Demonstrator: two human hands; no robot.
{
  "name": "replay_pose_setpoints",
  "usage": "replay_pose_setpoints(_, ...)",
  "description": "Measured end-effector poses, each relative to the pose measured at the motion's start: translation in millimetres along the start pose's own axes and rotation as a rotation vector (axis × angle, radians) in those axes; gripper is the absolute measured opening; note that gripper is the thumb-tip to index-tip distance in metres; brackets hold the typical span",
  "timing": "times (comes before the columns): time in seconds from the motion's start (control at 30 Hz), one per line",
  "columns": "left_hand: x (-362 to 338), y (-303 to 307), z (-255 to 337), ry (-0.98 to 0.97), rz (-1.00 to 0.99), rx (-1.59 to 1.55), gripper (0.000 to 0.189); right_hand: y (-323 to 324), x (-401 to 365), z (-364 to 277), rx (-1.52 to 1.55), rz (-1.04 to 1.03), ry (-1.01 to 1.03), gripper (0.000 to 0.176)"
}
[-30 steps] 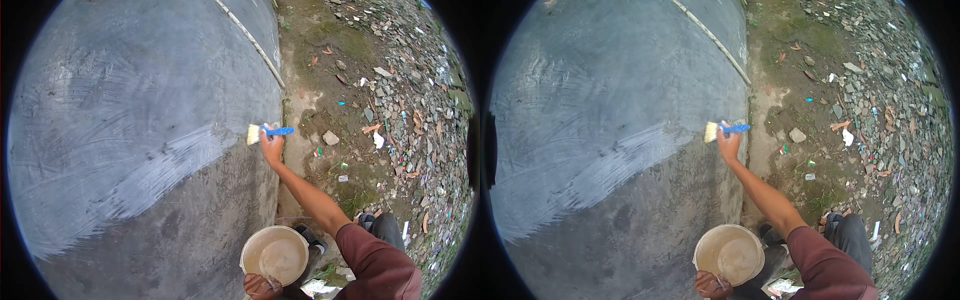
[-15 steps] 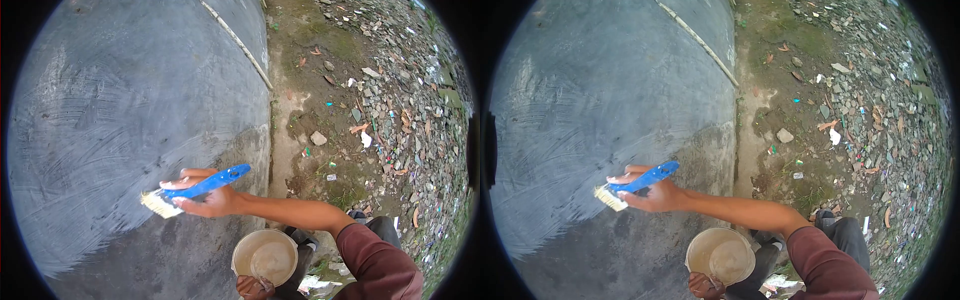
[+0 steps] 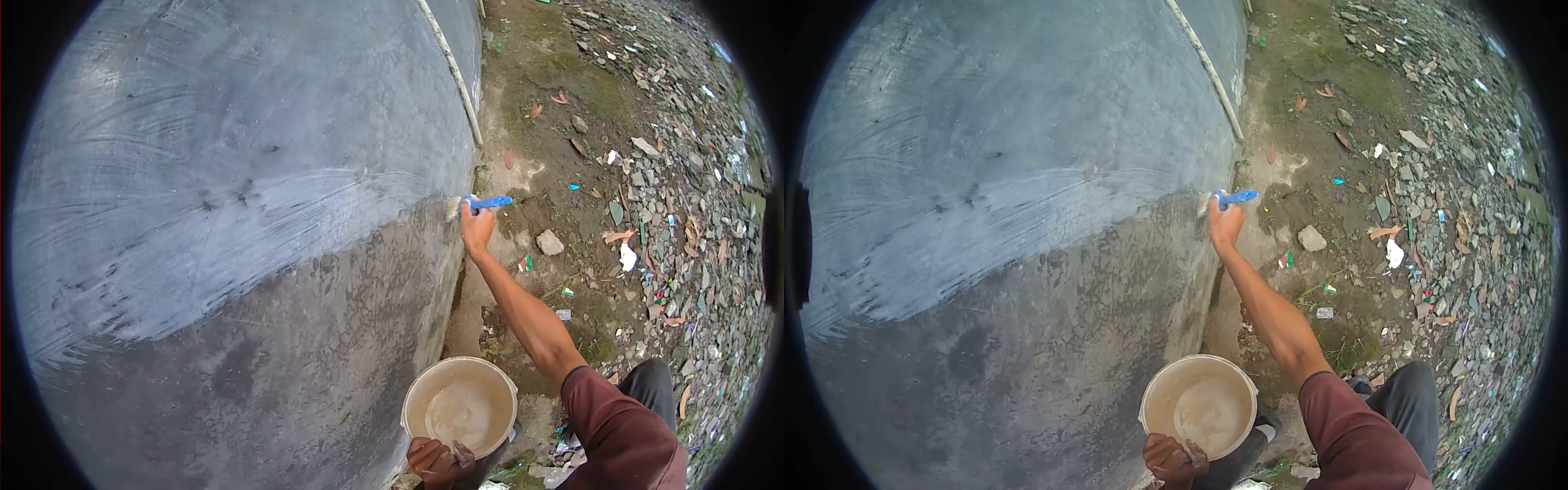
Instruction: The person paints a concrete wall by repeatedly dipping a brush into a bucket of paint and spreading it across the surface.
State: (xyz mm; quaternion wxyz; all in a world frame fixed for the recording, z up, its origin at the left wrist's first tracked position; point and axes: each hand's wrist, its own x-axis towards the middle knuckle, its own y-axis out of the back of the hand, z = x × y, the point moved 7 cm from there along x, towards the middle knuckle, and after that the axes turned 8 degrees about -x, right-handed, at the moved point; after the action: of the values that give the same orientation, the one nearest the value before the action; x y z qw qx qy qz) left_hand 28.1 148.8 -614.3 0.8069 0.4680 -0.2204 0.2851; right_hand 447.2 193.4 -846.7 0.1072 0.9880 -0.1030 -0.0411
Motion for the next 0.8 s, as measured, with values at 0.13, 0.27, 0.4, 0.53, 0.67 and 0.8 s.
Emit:
replay_pose_setpoints(0.13, 13, 6, 11, 0.028, -0.001, -0.019, 0.031, 35, -52, -168, 0.215, -0.088, 0.162, 0.025)
replay_pose_setpoints(0.27, 28, -5, 22, 0.041, -0.039, -0.088, 0.031, 75, -115, -269, 0.907, -0.609, 0.078, 0.028)
replay_pose_setpoints(0.4, 25, -20, 14, 0.03, -0.094, -0.127, 0.031, 74, -113, -260, 0.86, -0.616, 0.607, 0.029)
replay_pose_setpoints(0.53, 7, -35, -7, 0.014, -0.11, -0.116, 0.031, 2, -63, -120, 0.923, -0.52, 0.107, 0.034)
replay_pose_setpoints(0.67, -2, -34, -21, 0.008, -0.118, -0.077, 0.031, -40, -5, 37, 0.486, -0.086, -0.089, 0.028)
replay_pose_setpoints(0.8, -1, -24, -26, 0.022, -0.125, -0.055, 0.031, -28, 32, 57, -0.091, 0.003, -0.124, 0.031)
